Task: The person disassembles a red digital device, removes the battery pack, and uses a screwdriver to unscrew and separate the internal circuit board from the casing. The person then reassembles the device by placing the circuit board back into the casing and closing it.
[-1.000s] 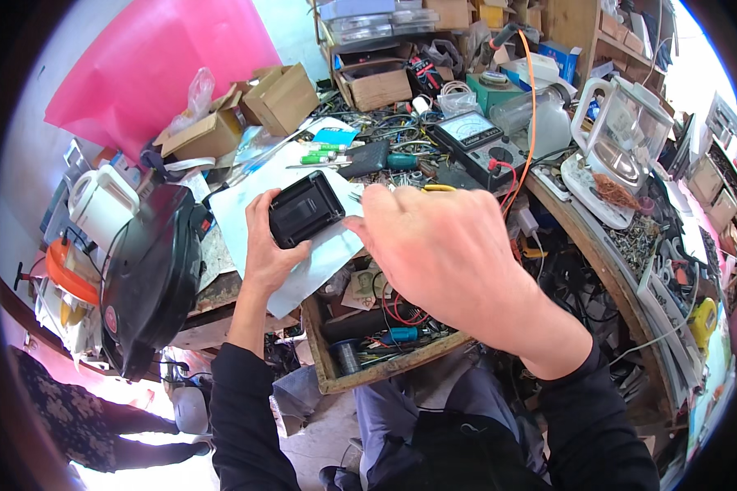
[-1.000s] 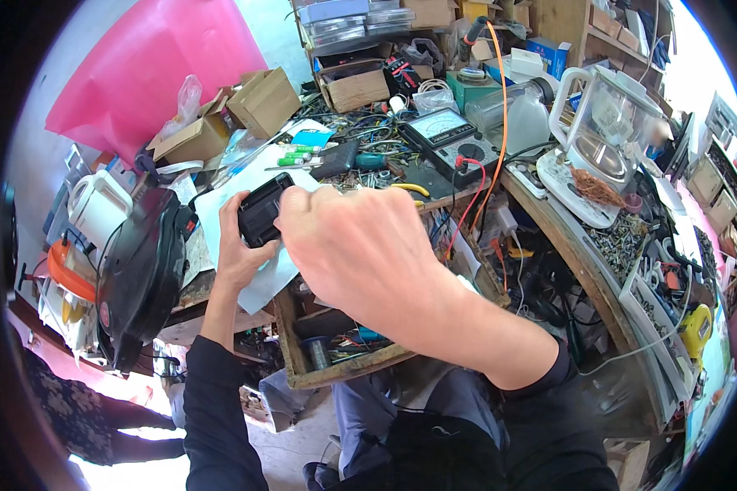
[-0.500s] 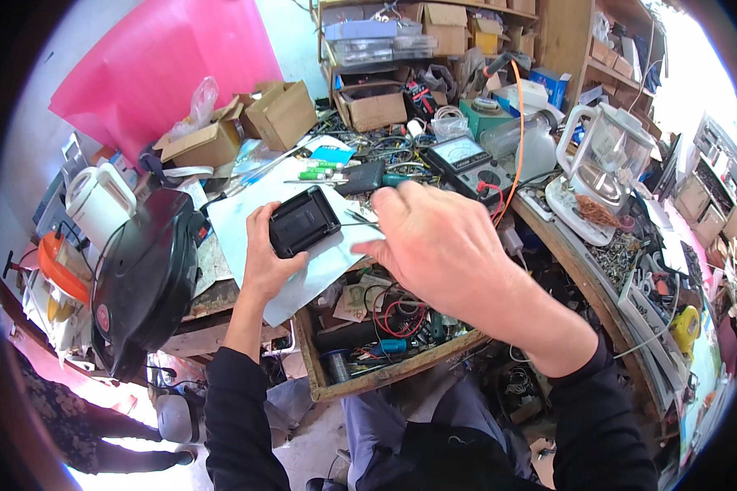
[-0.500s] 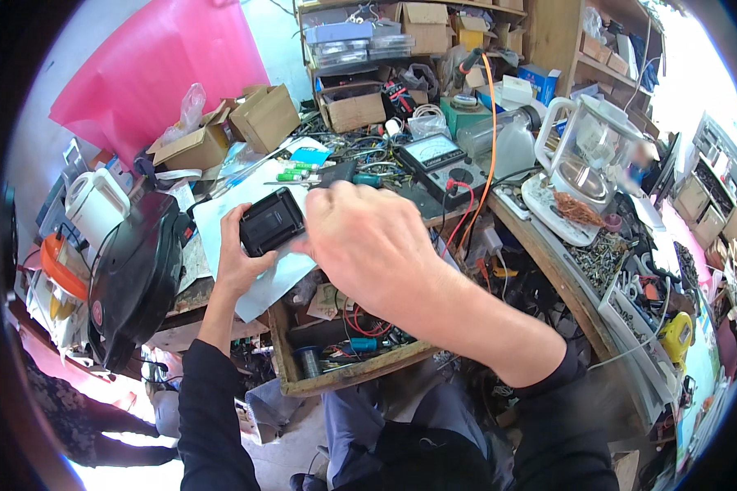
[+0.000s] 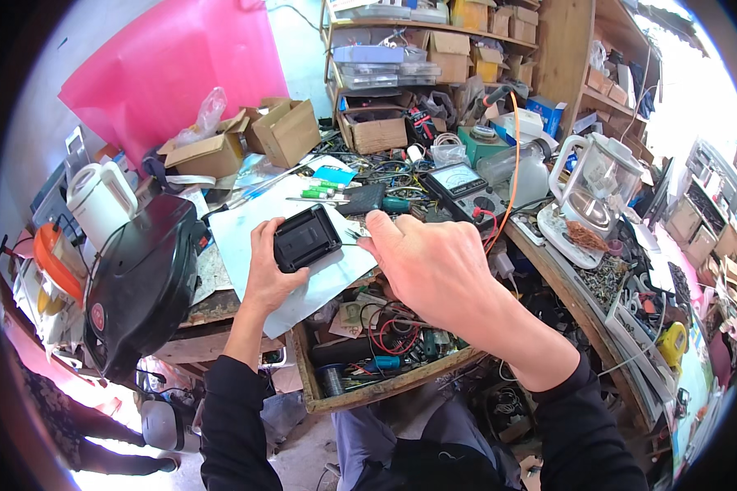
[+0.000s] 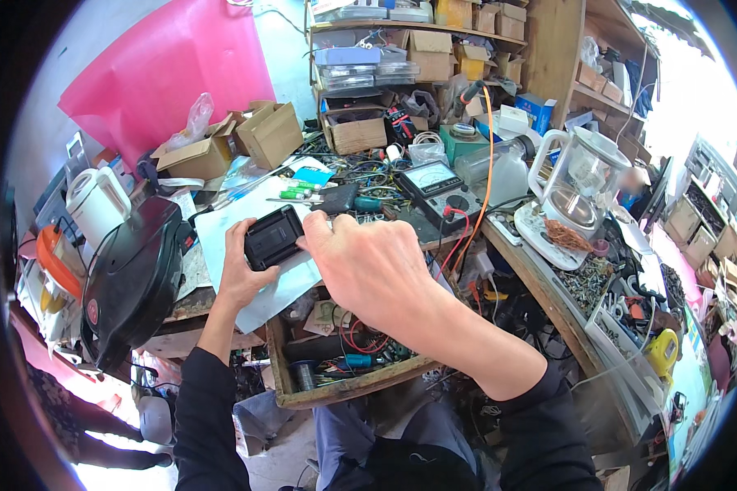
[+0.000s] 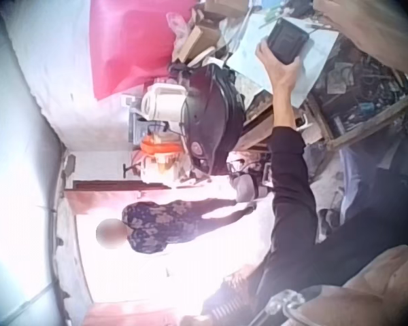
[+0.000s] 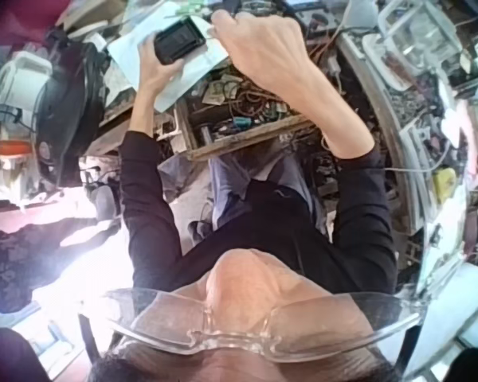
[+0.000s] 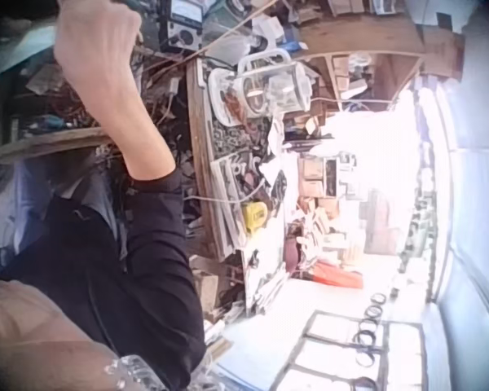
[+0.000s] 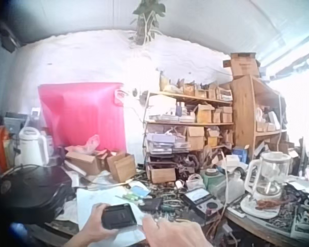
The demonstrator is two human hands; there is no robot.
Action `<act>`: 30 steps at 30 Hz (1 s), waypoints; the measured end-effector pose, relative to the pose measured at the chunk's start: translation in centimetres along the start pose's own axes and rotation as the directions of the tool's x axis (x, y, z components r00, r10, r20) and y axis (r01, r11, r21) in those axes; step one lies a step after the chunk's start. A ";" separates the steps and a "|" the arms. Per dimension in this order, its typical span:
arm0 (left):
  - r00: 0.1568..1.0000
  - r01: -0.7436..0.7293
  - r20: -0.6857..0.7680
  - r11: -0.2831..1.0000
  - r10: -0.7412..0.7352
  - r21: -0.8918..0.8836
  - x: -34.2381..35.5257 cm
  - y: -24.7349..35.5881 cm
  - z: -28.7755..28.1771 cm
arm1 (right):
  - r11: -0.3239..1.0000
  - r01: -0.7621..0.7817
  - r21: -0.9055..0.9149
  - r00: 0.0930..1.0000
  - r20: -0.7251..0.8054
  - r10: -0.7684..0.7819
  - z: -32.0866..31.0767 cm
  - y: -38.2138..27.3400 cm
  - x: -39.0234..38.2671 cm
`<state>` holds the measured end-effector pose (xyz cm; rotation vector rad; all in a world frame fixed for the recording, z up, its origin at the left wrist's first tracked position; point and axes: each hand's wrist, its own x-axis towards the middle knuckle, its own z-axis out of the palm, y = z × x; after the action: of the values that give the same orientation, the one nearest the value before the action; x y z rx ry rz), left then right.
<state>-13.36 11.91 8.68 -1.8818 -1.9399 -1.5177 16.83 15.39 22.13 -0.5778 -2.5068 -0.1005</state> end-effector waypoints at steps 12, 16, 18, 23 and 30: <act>0.997 -0.077 -0.019 0.995 0.078 0.058 -0.1 -1.3 0.6 | 0.997 0.072 0.007 0.993 -0.090 -0.071 0.4 0.9 1.1; 0.998 -0.061 -0.025 0.998 0.061 0.020 0.2 0.0 0.3 | 0.932 0.362 0.017 0.887 -0.314 -0.338 1.1 1.6 1.4; 0.999 -0.041 -0.022 0.999 0.041 0.010 0.1 0.2 0.1 | 0.941 0.328 0.078 0.898 -0.334 -0.285 1.3 0.8 1.0; 1.000 -0.012 -0.010 1.000 0.013 0.022 -0.1 -0.4 0.2 | 0.994 -0.046 0.098 0.999 0.012 0.045 -0.4 -0.5 1.3; 0.998 -0.046 -0.029 0.999 0.047 0.018 0.0 -0.1 0.0 | 0.999 -0.009 0.032 0.995 -0.098 0.012 0.4 -0.6 1.2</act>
<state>-13.43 11.94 8.59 -1.8737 -1.8774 -1.5020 15.47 15.37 22.49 -0.5600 -2.4056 -0.0834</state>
